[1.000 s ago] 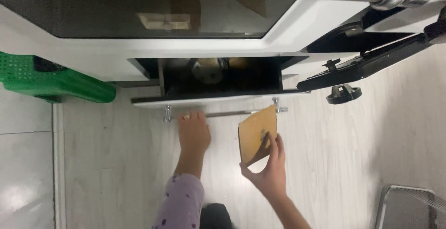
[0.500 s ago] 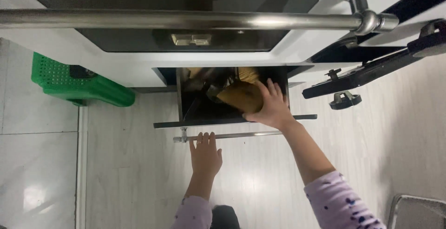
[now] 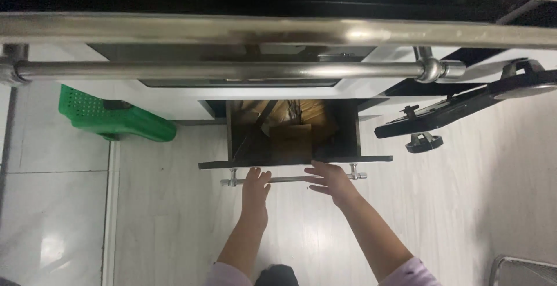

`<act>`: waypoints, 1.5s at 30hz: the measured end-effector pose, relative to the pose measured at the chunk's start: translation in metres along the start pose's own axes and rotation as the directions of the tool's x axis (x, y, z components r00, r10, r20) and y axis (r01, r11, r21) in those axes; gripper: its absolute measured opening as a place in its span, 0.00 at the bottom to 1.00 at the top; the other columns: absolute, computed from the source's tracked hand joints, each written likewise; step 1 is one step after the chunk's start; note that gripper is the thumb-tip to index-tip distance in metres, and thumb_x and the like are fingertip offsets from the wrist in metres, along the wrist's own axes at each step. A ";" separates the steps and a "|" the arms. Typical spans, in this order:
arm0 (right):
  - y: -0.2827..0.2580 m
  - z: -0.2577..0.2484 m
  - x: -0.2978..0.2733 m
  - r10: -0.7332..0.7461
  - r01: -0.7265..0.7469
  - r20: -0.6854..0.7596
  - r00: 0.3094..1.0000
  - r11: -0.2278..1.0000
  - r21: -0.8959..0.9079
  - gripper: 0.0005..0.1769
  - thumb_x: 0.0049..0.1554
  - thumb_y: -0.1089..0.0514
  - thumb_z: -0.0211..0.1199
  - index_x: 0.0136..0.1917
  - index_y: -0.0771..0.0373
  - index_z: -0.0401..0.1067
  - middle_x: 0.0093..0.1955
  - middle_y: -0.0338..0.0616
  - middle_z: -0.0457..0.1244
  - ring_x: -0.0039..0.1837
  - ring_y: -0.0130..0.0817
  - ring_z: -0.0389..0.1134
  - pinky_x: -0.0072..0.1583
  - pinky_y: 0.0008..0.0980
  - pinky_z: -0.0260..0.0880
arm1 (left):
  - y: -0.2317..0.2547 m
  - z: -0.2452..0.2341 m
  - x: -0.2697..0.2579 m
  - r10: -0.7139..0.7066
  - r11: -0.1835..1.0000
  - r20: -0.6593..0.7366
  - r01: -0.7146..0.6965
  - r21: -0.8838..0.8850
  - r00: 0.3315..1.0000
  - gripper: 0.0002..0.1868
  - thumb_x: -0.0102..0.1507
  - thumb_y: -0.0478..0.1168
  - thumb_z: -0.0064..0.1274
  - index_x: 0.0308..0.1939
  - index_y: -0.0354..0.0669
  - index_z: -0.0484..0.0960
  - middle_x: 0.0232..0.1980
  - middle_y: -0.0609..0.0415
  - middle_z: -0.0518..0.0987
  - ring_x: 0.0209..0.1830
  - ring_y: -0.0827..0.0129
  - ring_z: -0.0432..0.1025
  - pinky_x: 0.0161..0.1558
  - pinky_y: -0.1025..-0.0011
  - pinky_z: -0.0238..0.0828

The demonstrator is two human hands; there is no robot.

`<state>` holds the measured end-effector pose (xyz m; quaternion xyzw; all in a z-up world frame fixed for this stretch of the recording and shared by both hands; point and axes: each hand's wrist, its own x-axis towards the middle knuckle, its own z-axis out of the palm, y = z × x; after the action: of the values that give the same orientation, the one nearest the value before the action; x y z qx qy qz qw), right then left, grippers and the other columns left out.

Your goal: Clearing dishes from a dining table, moving them to the kitchen, sweeping the floor, and organizing small items.

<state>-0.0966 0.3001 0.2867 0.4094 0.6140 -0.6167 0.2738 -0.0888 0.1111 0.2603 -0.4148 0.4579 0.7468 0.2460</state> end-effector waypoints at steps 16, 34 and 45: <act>-0.070 0.020 0.074 -0.180 0.177 -0.056 0.982 0.982 -0.064 0.34 0.62 0.52 0.58 0.73 0.78 0.60 0.74 0.66 0.59 0.71 0.57 0.64 0.72 0.56 0.63 | 0.047 0.019 -0.021 0.009 0.999 0.110 -0.014 0.047 0.994 0.41 0.67 0.47 0.51 0.82 0.53 0.53 0.81 0.50 0.60 0.83 0.57 0.53 0.74 0.54 0.61; -0.060 0.030 0.057 -0.278 0.285 0.066 0.958 0.943 -0.170 0.39 0.54 0.51 0.63 0.78 0.47 0.59 0.71 0.38 0.65 0.62 0.35 0.71 0.62 0.37 0.63 | 0.055 -0.007 -0.086 -0.130 0.969 -0.028 0.121 -0.215 0.991 0.28 0.66 0.42 0.46 0.72 0.44 0.73 0.71 0.46 0.78 0.73 0.56 0.70 0.71 0.55 0.69; -0.055 0.093 -0.083 -0.481 0.561 0.290 0.827 0.690 -0.457 0.24 0.61 0.54 0.58 0.70 0.46 0.69 0.62 0.32 0.71 0.54 0.25 0.72 0.59 0.27 0.73 | 0.090 -0.036 -0.172 -0.106 0.952 -0.121 0.065 -0.299 0.987 0.21 0.66 0.36 0.49 0.63 0.38 0.81 0.64 0.43 0.83 0.68 0.56 0.75 0.69 0.60 0.71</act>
<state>-0.1160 0.2000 0.3782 0.0805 0.8268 -0.5059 0.2324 -0.0503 0.0400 0.4405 -0.5159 0.3387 0.7654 0.1821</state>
